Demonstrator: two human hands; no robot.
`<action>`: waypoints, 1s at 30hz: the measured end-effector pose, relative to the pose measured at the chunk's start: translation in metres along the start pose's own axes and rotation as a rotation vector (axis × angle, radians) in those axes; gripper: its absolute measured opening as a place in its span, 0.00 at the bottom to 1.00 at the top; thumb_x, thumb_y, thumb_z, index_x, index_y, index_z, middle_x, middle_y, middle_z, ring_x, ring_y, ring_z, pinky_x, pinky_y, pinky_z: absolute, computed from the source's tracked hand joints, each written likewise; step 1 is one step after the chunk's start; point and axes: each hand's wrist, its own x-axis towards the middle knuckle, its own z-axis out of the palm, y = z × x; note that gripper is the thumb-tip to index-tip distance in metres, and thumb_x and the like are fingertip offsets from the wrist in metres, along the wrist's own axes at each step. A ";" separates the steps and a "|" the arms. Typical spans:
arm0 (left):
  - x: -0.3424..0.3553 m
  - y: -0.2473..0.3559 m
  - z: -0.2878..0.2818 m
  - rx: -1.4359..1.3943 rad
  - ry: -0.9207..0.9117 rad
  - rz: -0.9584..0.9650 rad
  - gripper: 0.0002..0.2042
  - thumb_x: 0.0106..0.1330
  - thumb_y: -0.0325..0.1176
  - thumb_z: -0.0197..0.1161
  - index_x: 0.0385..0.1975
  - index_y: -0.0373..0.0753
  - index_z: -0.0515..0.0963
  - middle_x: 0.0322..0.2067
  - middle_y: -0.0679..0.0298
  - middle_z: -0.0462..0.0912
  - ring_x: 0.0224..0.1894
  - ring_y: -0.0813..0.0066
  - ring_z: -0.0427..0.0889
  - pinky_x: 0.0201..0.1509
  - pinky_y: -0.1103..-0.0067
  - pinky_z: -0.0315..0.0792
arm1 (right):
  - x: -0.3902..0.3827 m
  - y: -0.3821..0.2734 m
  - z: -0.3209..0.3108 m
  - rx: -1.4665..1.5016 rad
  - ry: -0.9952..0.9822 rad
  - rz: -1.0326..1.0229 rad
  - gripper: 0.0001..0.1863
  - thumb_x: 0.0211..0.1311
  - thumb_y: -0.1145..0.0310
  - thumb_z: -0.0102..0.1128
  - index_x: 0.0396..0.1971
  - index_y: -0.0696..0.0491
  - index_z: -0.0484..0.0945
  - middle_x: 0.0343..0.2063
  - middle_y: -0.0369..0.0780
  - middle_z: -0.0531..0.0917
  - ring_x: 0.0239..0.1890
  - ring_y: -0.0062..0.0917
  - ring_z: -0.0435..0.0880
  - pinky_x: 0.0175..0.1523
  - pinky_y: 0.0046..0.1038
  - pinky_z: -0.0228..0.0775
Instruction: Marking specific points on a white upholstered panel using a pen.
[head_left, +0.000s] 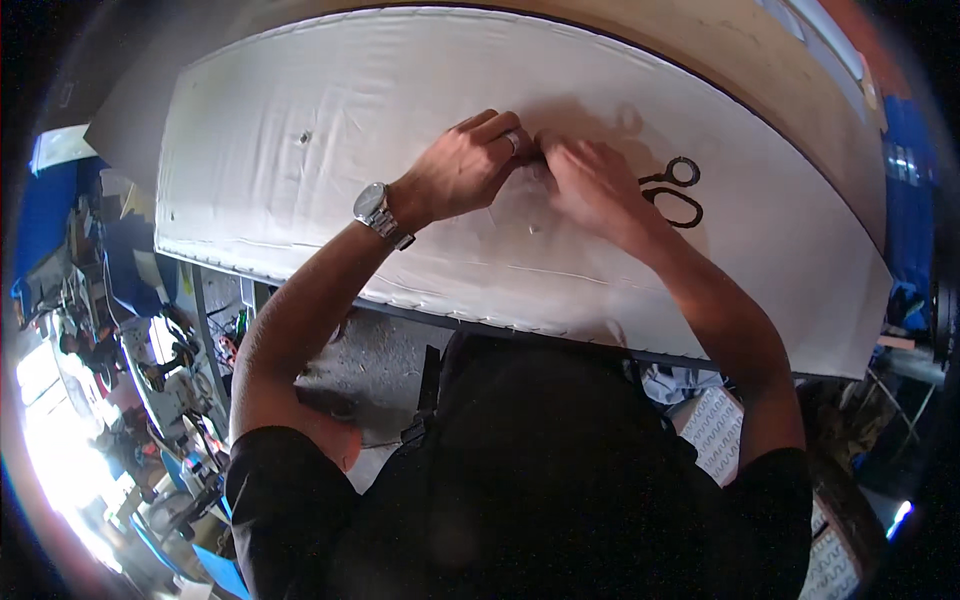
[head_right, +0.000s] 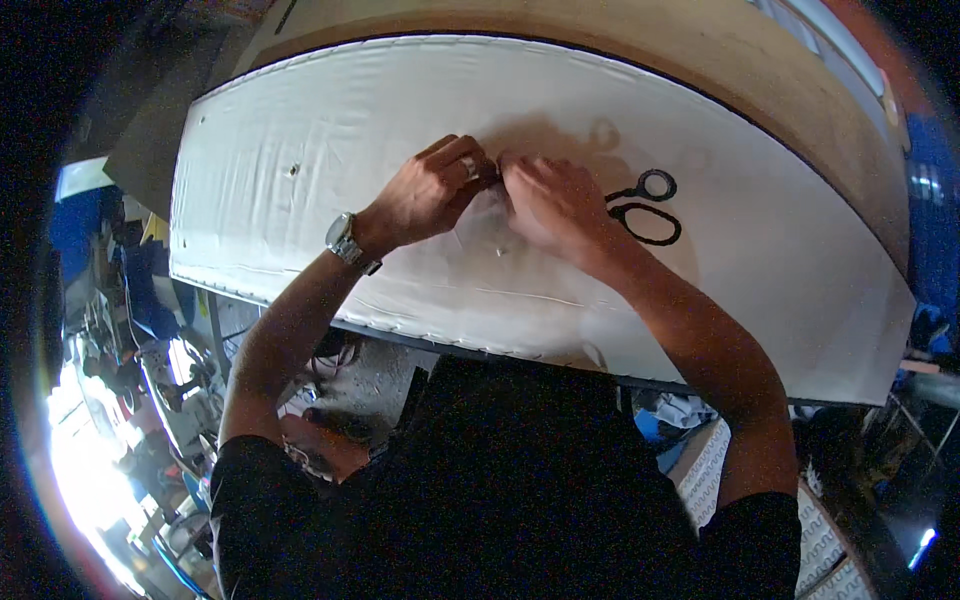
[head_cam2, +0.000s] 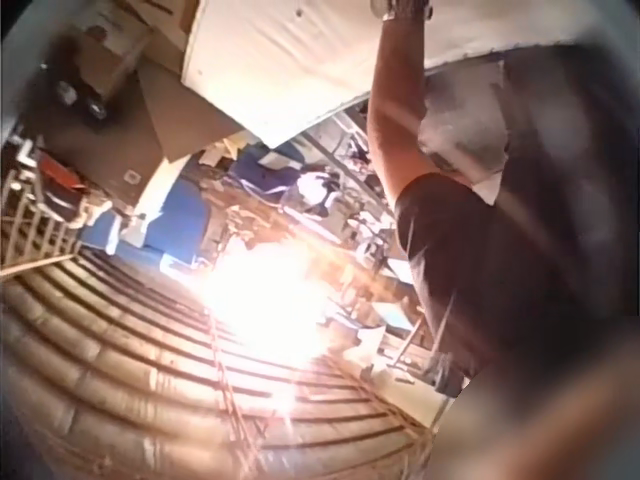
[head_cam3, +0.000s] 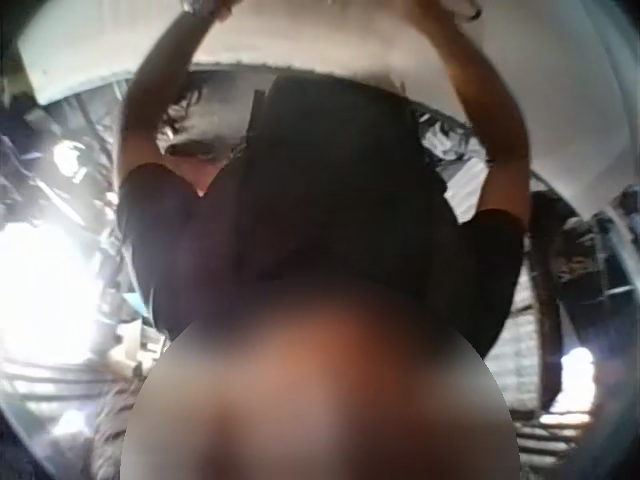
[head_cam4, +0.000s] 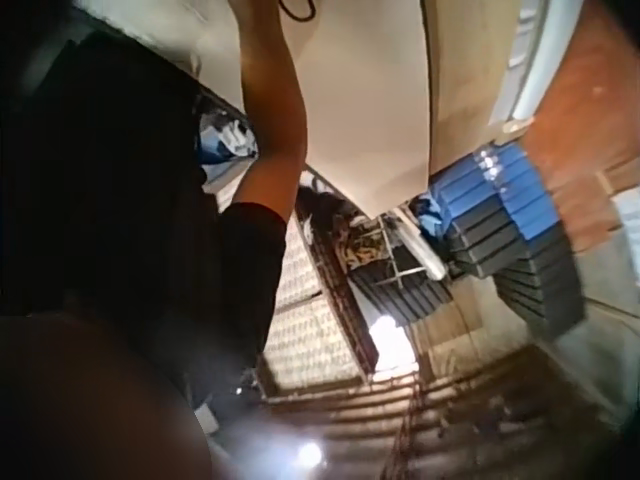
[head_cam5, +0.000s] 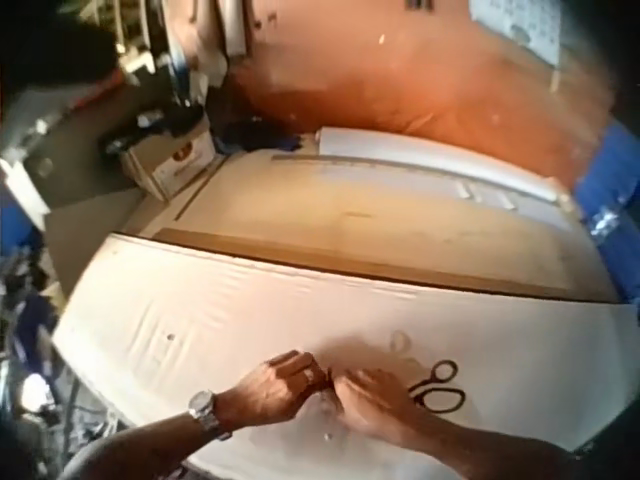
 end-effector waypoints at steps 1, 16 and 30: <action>-0.002 -0.004 0.000 -0.009 0.002 0.018 0.07 0.60 0.23 0.63 0.38 0.37 0.81 0.38 0.61 0.79 0.42 0.60 0.79 0.46 0.69 0.77 | -0.002 -0.003 0.001 -0.029 0.001 -0.001 0.10 0.61 0.66 0.58 0.35 0.59 0.76 0.29 0.51 0.83 0.35 0.49 0.85 0.41 0.46 0.76; -0.083 -0.011 -0.027 0.129 0.119 -0.354 0.12 0.65 0.26 0.52 0.49 0.37 0.70 0.70 0.46 0.58 0.73 0.41 0.52 0.73 0.48 0.42 | -0.219 0.081 -0.065 0.703 0.695 0.841 0.11 0.73 0.59 0.54 0.33 0.50 0.73 0.21 0.27 0.67 0.16 0.08 0.60 0.20 0.15 0.50; 0.075 0.240 0.144 -1.006 -1.096 0.491 0.13 0.68 0.41 0.58 0.41 0.37 0.76 0.38 0.47 0.79 0.40 0.48 0.79 0.44 0.62 0.73 | -0.365 0.127 -0.095 0.510 0.655 1.048 0.11 0.70 0.62 0.57 0.35 0.55 0.70 0.21 0.31 0.69 0.22 0.13 0.63 0.25 0.21 0.57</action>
